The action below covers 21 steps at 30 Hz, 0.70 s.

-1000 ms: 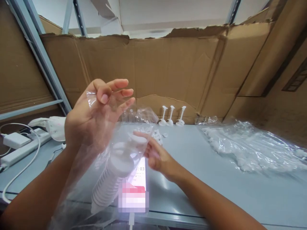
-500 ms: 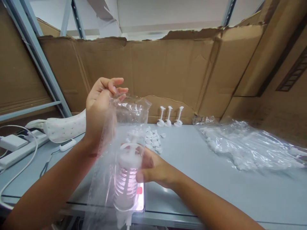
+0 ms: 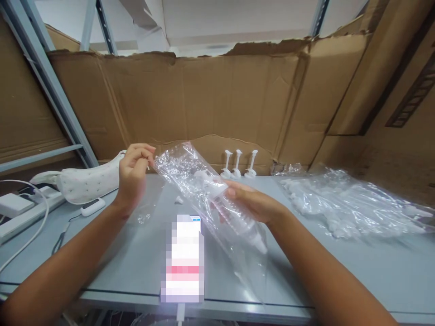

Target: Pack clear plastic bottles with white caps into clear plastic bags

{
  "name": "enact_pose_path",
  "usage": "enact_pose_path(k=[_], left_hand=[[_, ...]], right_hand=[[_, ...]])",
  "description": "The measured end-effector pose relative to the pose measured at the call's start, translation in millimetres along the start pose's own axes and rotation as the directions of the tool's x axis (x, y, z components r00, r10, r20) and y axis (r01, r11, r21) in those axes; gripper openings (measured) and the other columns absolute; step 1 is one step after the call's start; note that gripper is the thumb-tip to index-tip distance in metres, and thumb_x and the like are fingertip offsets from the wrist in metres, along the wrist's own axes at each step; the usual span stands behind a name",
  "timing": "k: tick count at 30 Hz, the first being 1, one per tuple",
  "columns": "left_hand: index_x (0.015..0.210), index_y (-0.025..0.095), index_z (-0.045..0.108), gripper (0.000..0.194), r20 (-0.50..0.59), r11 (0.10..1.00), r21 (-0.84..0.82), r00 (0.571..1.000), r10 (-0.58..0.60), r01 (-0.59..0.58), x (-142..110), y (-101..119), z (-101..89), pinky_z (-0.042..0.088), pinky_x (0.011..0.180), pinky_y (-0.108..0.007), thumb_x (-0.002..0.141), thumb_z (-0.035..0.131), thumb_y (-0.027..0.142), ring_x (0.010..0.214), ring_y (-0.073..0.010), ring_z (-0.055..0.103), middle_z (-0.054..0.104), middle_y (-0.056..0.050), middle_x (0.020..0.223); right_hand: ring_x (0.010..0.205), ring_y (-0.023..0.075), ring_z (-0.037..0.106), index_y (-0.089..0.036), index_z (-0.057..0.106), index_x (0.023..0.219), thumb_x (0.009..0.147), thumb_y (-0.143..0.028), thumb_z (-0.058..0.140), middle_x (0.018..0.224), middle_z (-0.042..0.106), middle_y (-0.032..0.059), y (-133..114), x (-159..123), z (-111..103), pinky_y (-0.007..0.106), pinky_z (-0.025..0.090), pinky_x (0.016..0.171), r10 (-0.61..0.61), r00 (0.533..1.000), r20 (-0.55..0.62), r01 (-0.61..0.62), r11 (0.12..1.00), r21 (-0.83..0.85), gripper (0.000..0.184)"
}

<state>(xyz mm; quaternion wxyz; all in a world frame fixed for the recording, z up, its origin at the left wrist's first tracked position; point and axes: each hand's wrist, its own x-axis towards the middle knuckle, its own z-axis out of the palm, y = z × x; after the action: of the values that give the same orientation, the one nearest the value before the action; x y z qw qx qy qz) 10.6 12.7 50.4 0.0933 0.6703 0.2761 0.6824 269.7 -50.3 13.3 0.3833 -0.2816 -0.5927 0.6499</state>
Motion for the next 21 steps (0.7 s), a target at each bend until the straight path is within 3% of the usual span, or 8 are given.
enact_pose_path(k=[7, 10, 12, 15, 16, 18, 21], left_hand=[[0.066, 0.020, 0.050, 0.015, 0.012, 0.980, 0.018, 0.980, -0.201, 0.200, -6.9, -29.9, 2.1, 0.044, 0.078, -0.028, 0.075, 0.041, 0.011, 0.083, -0.0151, 0.056, 0.057, 0.000, 0.076], [0.081, 0.020, 0.053, 0.011, 0.183, 0.956, 0.139, 0.942, -0.281, 0.258, -11.3, -48.4, -0.4, 0.046, 0.074, -0.028, 0.080, 0.042, 0.018, 0.080, -0.0154, 0.057, 0.060, -0.001, 0.083], [0.095, 0.019, 0.055, 0.017, 0.413, 0.919, 0.338, 0.846, -0.337, 0.201, -18.5, -60.7, 1.4, 0.047, 0.078, -0.032, 0.083, 0.045, 0.024, 0.085, -0.0182, 0.059, 0.063, -0.004, 0.094], [0.117, 0.019, 0.051, 0.035, 0.731, 0.877, 0.469, 0.604, -0.316, -0.108, -32.4, -75.9, 12.7, 0.043, 0.095, -0.036, 0.083, 0.050, 0.029, 0.111, -0.0232, 0.054, 0.057, -0.009, 0.122], [0.119, 0.020, 0.051, 0.040, 0.775, 0.875, 0.459, 0.552, -0.308, -0.157, -36.6, -79.8, 18.3, 0.042, 0.098, -0.035, 0.081, 0.054, 0.029, 0.116, -0.0237, 0.052, 0.055, -0.008, 0.126], [0.121, 0.021, 0.051, 0.043, 0.802, 0.863, 0.465, 0.508, -0.314, -0.200, -43.0, -85.4, 30.0, 0.041, 0.100, -0.036, 0.079, 0.056, 0.029, 0.119, -0.0254, 0.050, 0.053, -0.008, 0.130], [0.118, 0.019, 0.054, 0.039, 0.786, 0.824, 0.516, 0.512, -0.346, -0.234, -47.1, -89.9, 43.6, 0.042, 0.098, -0.042, 0.080, 0.055, 0.029, 0.116, -0.0301, 0.051, 0.054, -0.011, 0.126]], right_hand=[[0.064, 0.0171, 0.062, -0.023, 0.059, 0.114, 0.074, -0.045, 0.068, 0.082, 0.067, 0.0015, 3.1, 2.3, -12.7, 0.033, 0.052, 0.061, 0.047, 0.999, -0.022, -0.049, 0.992, -0.117, 0.047], [0.064, 0.0173, 0.062, -0.024, 0.059, 0.114, 0.073, -0.046, 0.068, 0.085, 0.068, 0.0020, 1.5, 1.7, -13.1, 0.034, 0.052, 0.061, 0.047, 0.998, -0.029, -0.050, 0.992, -0.114, 0.047], [0.063, 0.0168, 0.062, -0.025, 0.059, 0.114, 0.074, -0.046, 0.068, 0.086, 0.067, 0.0019, 0.6, 1.8, -12.7, 0.034, 0.053, 0.061, 0.046, 0.999, -0.022, -0.048, 0.994, -0.099, 0.046], [0.064, 0.0173, 0.062, -0.026, 0.060, 0.113, 0.073, -0.046, 0.068, 0.084, 0.067, 0.0016, 1.0, 2.5, -12.4, 0.034, 0.052, 0.061, 0.040, 0.998, -0.054, -0.046, 0.992, -0.119, 0.046], [0.064, 0.0180, 0.062, -0.026, 0.061, 0.113, 0.073, -0.046, 0.068, 0.084, 0.068, 0.0021, 1.4, 2.8, -12.4, 0.034, 0.052, 0.061, 0.040, 0.997, -0.073, -0.049, 0.990, -0.134, 0.046], [0.065, 0.0189, 0.062, -0.026, 0.061, 0.112, 0.073, -0.047, 0.066, 0.085, 0.068, 0.0031, 2.5, 3.3, -12.6, 0.034, 0.052, 0.060, 0.039, 0.995, -0.096, -0.053, 0.987, -0.150, 0.045], [0.064, 0.0175, 0.062, -0.025, 0.061, 0.110, 0.073, -0.048, 0.067, 0.084, 0.067, 0.0023, 4.2, 4.5, -13.3, 0.032, 0.052, 0.060, 0.031, 0.996, -0.080, -0.041, 0.991, -0.126, 0.044]])
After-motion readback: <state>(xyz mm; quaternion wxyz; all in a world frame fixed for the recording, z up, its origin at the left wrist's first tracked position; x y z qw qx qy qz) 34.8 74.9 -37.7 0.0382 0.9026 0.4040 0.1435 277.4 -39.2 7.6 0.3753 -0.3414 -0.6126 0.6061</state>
